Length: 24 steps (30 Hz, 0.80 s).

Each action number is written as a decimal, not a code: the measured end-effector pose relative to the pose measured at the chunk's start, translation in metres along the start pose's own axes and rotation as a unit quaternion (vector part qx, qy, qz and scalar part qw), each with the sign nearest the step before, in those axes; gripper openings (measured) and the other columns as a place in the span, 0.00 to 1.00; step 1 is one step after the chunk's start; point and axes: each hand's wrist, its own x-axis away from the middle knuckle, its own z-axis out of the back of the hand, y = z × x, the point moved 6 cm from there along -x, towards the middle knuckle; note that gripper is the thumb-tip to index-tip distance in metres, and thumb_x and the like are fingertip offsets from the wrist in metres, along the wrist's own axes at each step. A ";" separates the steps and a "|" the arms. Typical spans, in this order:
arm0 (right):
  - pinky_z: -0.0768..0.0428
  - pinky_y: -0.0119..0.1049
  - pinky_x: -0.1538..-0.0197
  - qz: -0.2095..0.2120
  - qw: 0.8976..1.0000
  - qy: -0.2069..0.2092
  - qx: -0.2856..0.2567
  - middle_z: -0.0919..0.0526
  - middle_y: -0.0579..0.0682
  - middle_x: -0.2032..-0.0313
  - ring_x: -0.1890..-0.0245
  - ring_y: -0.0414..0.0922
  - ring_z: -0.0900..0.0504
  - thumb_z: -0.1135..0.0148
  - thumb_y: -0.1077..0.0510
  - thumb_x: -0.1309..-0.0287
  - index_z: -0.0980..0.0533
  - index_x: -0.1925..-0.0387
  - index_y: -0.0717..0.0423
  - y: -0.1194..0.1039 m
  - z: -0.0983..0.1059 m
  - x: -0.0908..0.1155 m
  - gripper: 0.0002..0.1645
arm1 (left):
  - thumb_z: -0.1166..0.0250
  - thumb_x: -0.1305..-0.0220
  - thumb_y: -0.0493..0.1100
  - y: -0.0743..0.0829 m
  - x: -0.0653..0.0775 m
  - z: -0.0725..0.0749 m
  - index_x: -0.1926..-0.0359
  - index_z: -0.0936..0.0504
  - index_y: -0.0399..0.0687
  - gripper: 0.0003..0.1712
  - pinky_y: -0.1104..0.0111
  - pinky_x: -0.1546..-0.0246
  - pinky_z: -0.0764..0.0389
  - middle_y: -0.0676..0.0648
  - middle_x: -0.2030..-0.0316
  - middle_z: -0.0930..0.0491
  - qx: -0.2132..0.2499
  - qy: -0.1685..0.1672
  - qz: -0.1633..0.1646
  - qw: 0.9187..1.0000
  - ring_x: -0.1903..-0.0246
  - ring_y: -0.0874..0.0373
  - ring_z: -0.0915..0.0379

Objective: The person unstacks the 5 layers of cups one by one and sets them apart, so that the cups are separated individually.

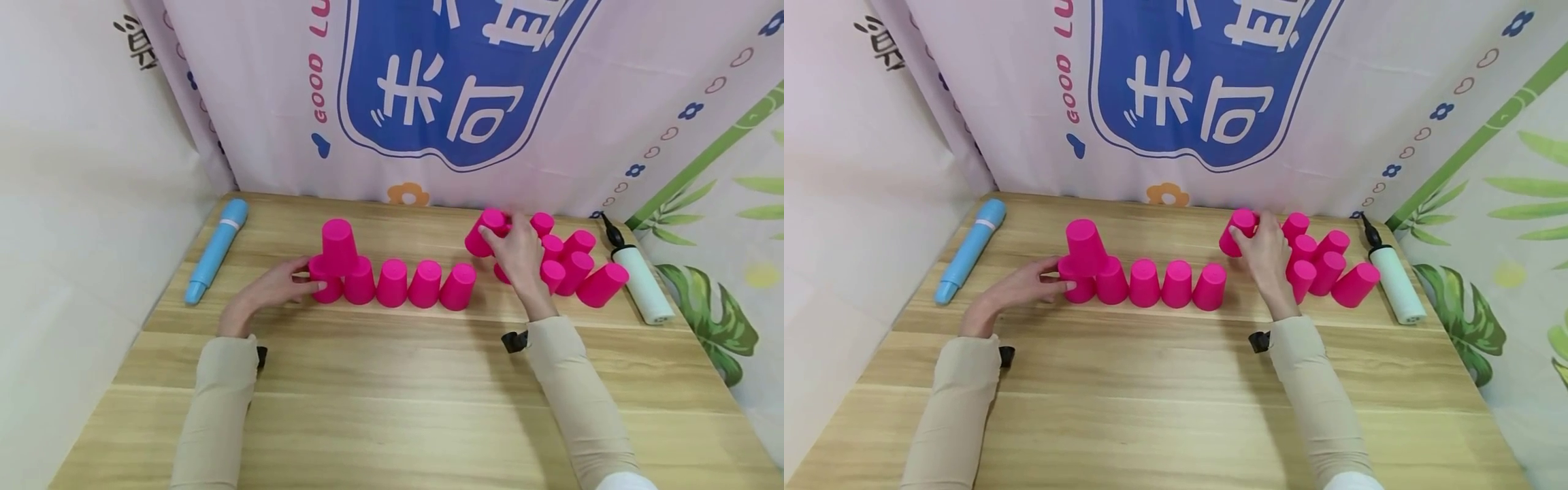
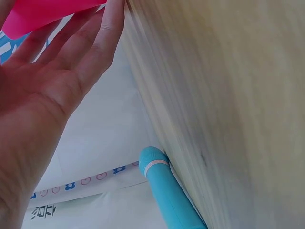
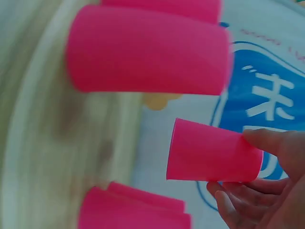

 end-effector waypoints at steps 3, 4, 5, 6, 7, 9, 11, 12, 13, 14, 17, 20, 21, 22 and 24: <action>0.24 0.59 0.55 -0.011 1.000 -0.009 0.025 0.21 0.60 0.48 0.54 0.63 0.21 0.35 0.46 0.43 0.31 0.41 0.59 0.009 -0.007 -0.002 0.34 | 0.34 0.38 0.55 -0.002 -0.001 0.000 0.33 0.36 0.47 0.37 0.58 0.56 0.17 0.40 0.39 0.30 0.000 0.002 0.002 1.000 0.44 0.42 0.30; 0.24 0.59 0.54 -0.013 0.999 -0.012 0.031 0.22 0.60 0.48 0.54 0.63 0.20 0.35 0.46 0.42 0.31 0.40 0.59 0.011 -0.010 -0.004 0.34 | 0.34 0.38 0.55 -0.002 -0.001 0.000 0.33 0.36 0.48 0.37 0.58 0.56 0.17 0.40 0.40 0.30 0.000 0.003 0.001 1.000 0.44 0.43 0.30; 0.24 0.59 0.54 -0.016 0.999 -0.016 0.036 0.22 0.60 0.47 0.55 0.63 0.20 0.35 0.46 0.42 0.31 0.40 0.59 0.013 -0.012 -0.004 0.34 | 0.34 0.38 0.56 -0.002 -0.001 0.000 0.33 0.36 0.47 0.37 0.58 0.56 0.17 0.40 0.40 0.30 0.000 0.003 0.000 1.000 0.45 0.43 0.30; 0.24 0.59 0.54 -0.018 0.999 -0.019 0.040 0.22 0.61 0.48 0.55 0.64 0.20 0.35 0.46 0.42 0.32 0.40 0.59 0.015 -0.014 -0.005 0.34 | 0.34 0.38 0.55 -0.001 0.000 0.000 0.33 0.36 0.47 0.38 0.57 0.56 0.17 0.40 0.40 0.30 0.000 0.003 -0.002 1.000 0.45 0.43 0.30; 0.23 0.59 0.54 -0.018 0.999 -0.022 0.045 0.21 0.61 0.48 0.57 0.64 0.20 0.35 0.46 0.42 0.31 0.41 0.60 0.017 -0.016 -0.005 0.34 | 0.34 0.38 0.55 -0.001 0.000 0.000 0.33 0.36 0.47 0.38 0.57 0.56 0.17 0.40 0.40 0.30 -0.001 0.003 -0.003 1.000 0.45 0.42 0.30; 0.22 0.59 0.56 -0.017 0.998 -0.025 0.052 0.20 0.62 0.50 0.59 0.64 0.19 0.34 0.47 0.42 0.31 0.42 0.61 0.020 -0.020 -0.005 0.33 | 0.34 0.38 0.55 0.000 0.000 -0.001 0.33 0.36 0.47 0.37 0.58 0.57 0.17 0.40 0.40 0.30 -0.003 0.002 -0.003 1.000 0.45 0.43 0.30; 0.22 0.58 0.58 -0.015 0.998 -0.026 0.058 0.19 0.63 0.52 0.61 0.65 0.19 0.34 0.47 0.42 0.30 0.43 0.62 0.021 -0.022 -0.004 0.32 | 0.34 0.38 0.55 0.001 0.001 -0.001 0.33 0.35 0.47 0.37 0.58 0.57 0.17 0.40 0.40 0.29 -0.002 0.002 -0.002 1.000 0.45 0.43 0.29; 0.22 0.58 0.58 -0.014 0.998 -0.026 0.060 0.19 0.63 0.53 0.61 0.65 0.19 0.34 0.48 0.43 0.30 0.44 0.62 0.022 -0.024 -0.004 0.31 | 0.34 0.38 0.54 0.001 0.001 -0.002 0.33 0.35 0.47 0.37 0.58 0.57 0.17 0.40 0.40 0.29 -0.003 0.003 0.000 1.000 0.45 0.43 0.29; 0.22 0.59 0.58 -0.012 0.998 -0.026 0.062 0.19 0.64 0.53 0.61 0.65 0.19 0.33 0.49 0.43 0.30 0.44 0.62 0.022 -0.025 -0.003 0.31 | 0.34 0.38 0.54 0.001 0.001 -0.002 0.33 0.35 0.47 0.37 0.58 0.57 0.17 0.40 0.40 0.29 -0.003 0.003 0.001 1.000 0.46 0.43 0.29; 0.23 0.59 0.57 -0.010 0.997 -0.026 0.065 0.19 0.64 0.54 0.60 0.65 0.20 0.33 0.49 0.43 0.29 0.44 0.62 0.022 -0.026 -0.003 0.31 | 0.34 0.38 0.54 0.001 0.001 -0.002 0.33 0.35 0.48 0.37 0.58 0.57 0.17 0.41 0.40 0.29 -0.003 0.003 0.002 1.000 0.46 0.43 0.29; 0.24 0.59 0.55 -0.011 0.997 -0.031 0.070 0.19 0.65 0.55 0.58 0.65 0.20 0.33 0.50 0.43 0.29 0.45 0.64 0.023 -0.030 -0.002 0.30 | 0.34 0.38 0.54 0.001 0.002 -0.002 0.33 0.36 0.47 0.37 0.58 0.57 0.17 0.40 0.40 0.30 -0.003 0.003 0.002 1.000 0.45 0.43 0.29; 0.24 0.58 0.55 -0.015 0.996 -0.034 0.076 0.19 0.66 0.56 0.58 0.65 0.20 0.33 0.50 0.42 0.29 0.46 0.65 0.023 -0.031 -0.001 0.30 | 0.35 0.37 0.54 0.000 0.002 -0.002 0.32 0.37 0.46 0.38 0.58 0.57 0.17 0.38 0.39 0.31 -0.002 0.001 0.000 1.000 0.44 0.41 0.30; 0.23 0.57 0.56 -0.016 0.996 -0.034 0.077 0.19 0.66 0.57 0.59 0.65 0.20 0.33 0.50 0.43 0.29 0.46 0.66 0.023 -0.032 -0.001 0.31 | 0.35 0.37 0.54 0.000 0.002 -0.002 0.31 0.38 0.45 0.38 0.58 0.57 0.17 0.38 0.38 0.32 -0.002 0.000 -0.002 1.000 0.44 0.41 0.30; 0.23 0.57 0.57 -0.016 0.996 -0.034 0.079 0.19 0.67 0.57 0.59 0.66 0.20 0.33 0.50 0.42 0.29 0.46 0.67 0.024 -0.032 -0.001 0.31 | 0.35 0.37 0.54 0.000 0.001 -0.001 0.31 0.38 0.44 0.39 0.58 0.57 0.17 0.37 0.38 0.32 -0.001 -0.001 -0.002 1.000 0.43 0.40 0.31; 0.22 0.57 0.58 -0.017 0.996 -0.032 0.081 0.19 0.67 0.59 0.60 0.66 0.20 0.33 0.50 0.43 0.29 0.46 0.67 0.024 -0.032 -0.002 0.31 | 0.35 0.37 0.54 0.000 0.001 -0.001 0.31 0.38 0.45 0.39 0.58 0.57 0.17 0.37 0.38 0.32 0.000 0.000 -0.002 1.000 0.43 0.40 0.31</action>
